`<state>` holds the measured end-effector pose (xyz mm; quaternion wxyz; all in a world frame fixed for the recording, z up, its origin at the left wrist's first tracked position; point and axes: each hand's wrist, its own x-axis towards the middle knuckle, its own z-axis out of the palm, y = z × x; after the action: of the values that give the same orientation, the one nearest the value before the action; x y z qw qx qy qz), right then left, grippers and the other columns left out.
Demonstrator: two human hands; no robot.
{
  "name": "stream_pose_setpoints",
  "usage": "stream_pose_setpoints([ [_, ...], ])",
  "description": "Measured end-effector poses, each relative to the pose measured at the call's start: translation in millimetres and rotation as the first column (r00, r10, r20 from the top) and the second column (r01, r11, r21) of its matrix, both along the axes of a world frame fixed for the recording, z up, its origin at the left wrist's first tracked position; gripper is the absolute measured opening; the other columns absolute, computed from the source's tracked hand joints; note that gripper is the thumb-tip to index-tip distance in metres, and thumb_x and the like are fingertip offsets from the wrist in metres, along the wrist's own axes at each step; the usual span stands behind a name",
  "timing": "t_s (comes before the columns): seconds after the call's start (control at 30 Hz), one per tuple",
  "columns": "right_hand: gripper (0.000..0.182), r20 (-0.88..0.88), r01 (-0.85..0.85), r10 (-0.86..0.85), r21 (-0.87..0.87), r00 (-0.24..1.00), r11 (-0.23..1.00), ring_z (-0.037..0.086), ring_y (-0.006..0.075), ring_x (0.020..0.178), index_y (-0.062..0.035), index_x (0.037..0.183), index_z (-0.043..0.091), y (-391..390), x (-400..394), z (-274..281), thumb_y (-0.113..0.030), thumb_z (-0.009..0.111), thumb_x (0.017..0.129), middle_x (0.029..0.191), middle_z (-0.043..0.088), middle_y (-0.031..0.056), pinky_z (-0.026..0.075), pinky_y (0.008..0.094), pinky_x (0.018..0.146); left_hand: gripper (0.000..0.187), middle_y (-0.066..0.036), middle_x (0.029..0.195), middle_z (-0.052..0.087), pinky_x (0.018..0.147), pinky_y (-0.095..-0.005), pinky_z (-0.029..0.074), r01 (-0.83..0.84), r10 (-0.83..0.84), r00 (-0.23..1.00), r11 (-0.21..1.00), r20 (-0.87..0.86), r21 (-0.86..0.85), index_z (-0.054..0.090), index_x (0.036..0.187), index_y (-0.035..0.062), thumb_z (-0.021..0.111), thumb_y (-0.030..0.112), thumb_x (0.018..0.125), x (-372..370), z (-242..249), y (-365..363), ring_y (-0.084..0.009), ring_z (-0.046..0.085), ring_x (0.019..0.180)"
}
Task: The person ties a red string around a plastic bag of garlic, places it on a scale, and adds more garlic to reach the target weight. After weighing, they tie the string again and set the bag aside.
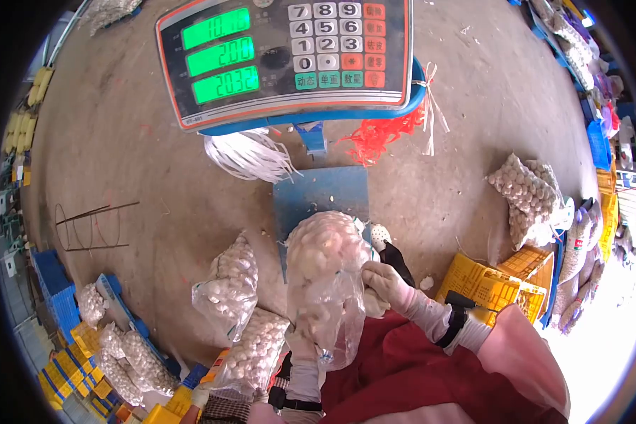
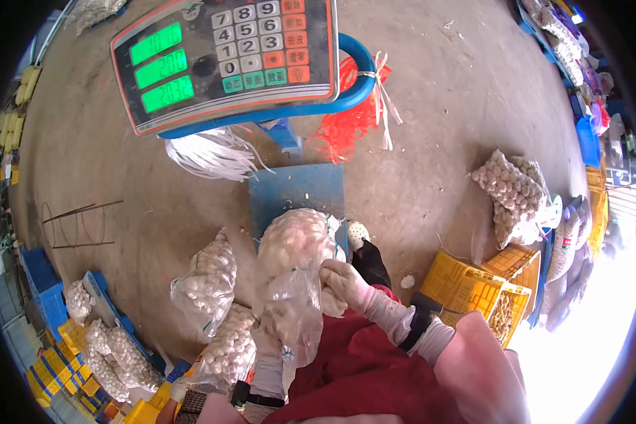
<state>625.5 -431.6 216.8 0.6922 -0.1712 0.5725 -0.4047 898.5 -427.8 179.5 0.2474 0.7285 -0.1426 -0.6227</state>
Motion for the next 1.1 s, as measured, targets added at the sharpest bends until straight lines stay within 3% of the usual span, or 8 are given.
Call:
stream_pose_setpoints([
  [0.13,0.026,-0.079,0.029,-0.031,-0.026,0.996,0.999,0.050,0.0084,0.086,-0.0054,0.114,0.054,-15.5,-11.7,20.8,-0.020,0.055,0.092,0.094,0.053,-0.0004,0.045,0.0243,0.075,0.014,0.005,0.061,0.046,0.041,-0.0218,0.030,0.046,-0.051,0.998,0.993,-0.040,-0.109,0.060,0.082,0.0062,0.061,0.019,0.088,-1.6,12.3,-15.0,-0.0045,0.042,0.049],
  [0.33,0.036,-0.160,-0.080,0.053,-0.169,0.986,0.982,0.052,0.0147,0.105,-0.0025,0.120,0.053,-10.2,-20.0,-2.3,-0.021,0.059,0.089,0.110,0.057,0.0053,0.042,0.0299,0.093,0.018,-0.002,0.069,0.055,0.033,-0.0276,0.033,-0.003,0.002,1.000,0.999,0.031,0.035,0.062,0.100,0.0046,0.061,0.017,0.087,24.7,-5.3,-11.1,-0.0097,0.051,0.049],
  [0.4,0.038,-0.179,-0.093,0.052,-0.230,0.982,0.969,0.052,0.0142,0.104,-0.0027,0.121,0.054,-7.8,-21.5,-23.1,-0.023,0.059,0.090,0.110,0.057,0.0048,0.043,0.0292,0.092,0.024,-0.005,0.077,0.060,0.036,-0.0271,0.037,0.320,-0.318,0.947,0.943,0.039,-0.089,0.061,0.106,0.0019,0.059,0.011,0.084,12.4,-3.1,-15.0,-0.0132,0.054,0.051],
  [0.5,0.034,-0.080,-0.018,-0.001,-0.247,0.997,0.969,0.048,0.0046,0.069,-0.0018,0.118,0.057,-11.5,-22.9,-26.6,-0.023,0.054,0.092,0.087,0.056,-0.0009,0.042,0.0204,0.059,0.025,-0.006,0.081,0.060,0.037,-0.0257,0.038,-0.021,0.012,0.990,0.998,-0.140,-0.062,0.061,0.106,0.0001,0.060,0.009,0.083,13.2,-50.9,-13.8,-0.0142,0.053,0.049],
  [0.73,0.035,-0.177,-0.078,0.004,-0.411,0.984,0.908,0.058,0.0143,0.080,-0.0010,0.116,0.058,-26.1,-34.2,-8.6,-0.026,0.050,0.093,0.091,0.062,0.0027,0.049,0.0286,0.074,0.024,-0.005,0.080,0.059,0.045,-0.0247,0.044,0.049,-0.052,0.988,0.998,-0.143,-0.026,0.064,0.103,-0.0006,0.064,0.009,0.080,21.6,-29.7,-9.6,-0.0118,0.056,0.060],
  [0.8,0.036,-0.212,-0.125,0.043,-0.389,0.976,0.913,0.058,0.0168,0.088,0.0002,0.116,0.058,-22.6,-44.8,-15.4,-0.026,0.050,0.093,0.097,0.063,0.0051,0.047,0.0306,0.081,0.024,-0.008,0.089,0.062,0.062,-0.0275,0.050,0.453,-0.443,0.890,0.885,0.104,-0.105,0.064,0.105,0.0004,0.059,0.010,0.084,21.8,-14.0,-12.1,-0.0156,0.059,0.074],
  [0.93,0.039,-0.067,-0.013,-0.007,-0.294,0.998,0.956,0.057,0.0196,0.104,0.0027,0.115,0.059,-20.2,-54.9,-6.4,-0.028,0.052,0.091,0.108,0.064,0.0110,0.043,0.0323,0.092,0.027,-0.010,0.091,0.060,0.067,-0.0288,0.050,0.661,-0.585,0.732,0.735,0.350,-0.152,0.064,0.107,0.0027,0.062,0.013,0.082,38.2,-22.2,-8.0,-0.0169,0.059,0.078],
  [1.1,0.042,-0.263,-0.056,-0.049,-0.378,0.964,0.924,0.059,0.0187,0.097,-0.0001,0.115,0.058,-23.6,-86.9,-5.4,-0.031,0.048,0.089,0.113,0.061,0.0126,0.048,0.0313,0.083,0.040,-0.006,0.082,0.057,0.041,-0.0279,0.040,0.098,-0.107,0.944,0.994,0.313,0.044,0.054,0.100,0.0051,0.059,0.041,0.084,19.4,38.6,-53.1,-0.0156,0.049,0.050],
])
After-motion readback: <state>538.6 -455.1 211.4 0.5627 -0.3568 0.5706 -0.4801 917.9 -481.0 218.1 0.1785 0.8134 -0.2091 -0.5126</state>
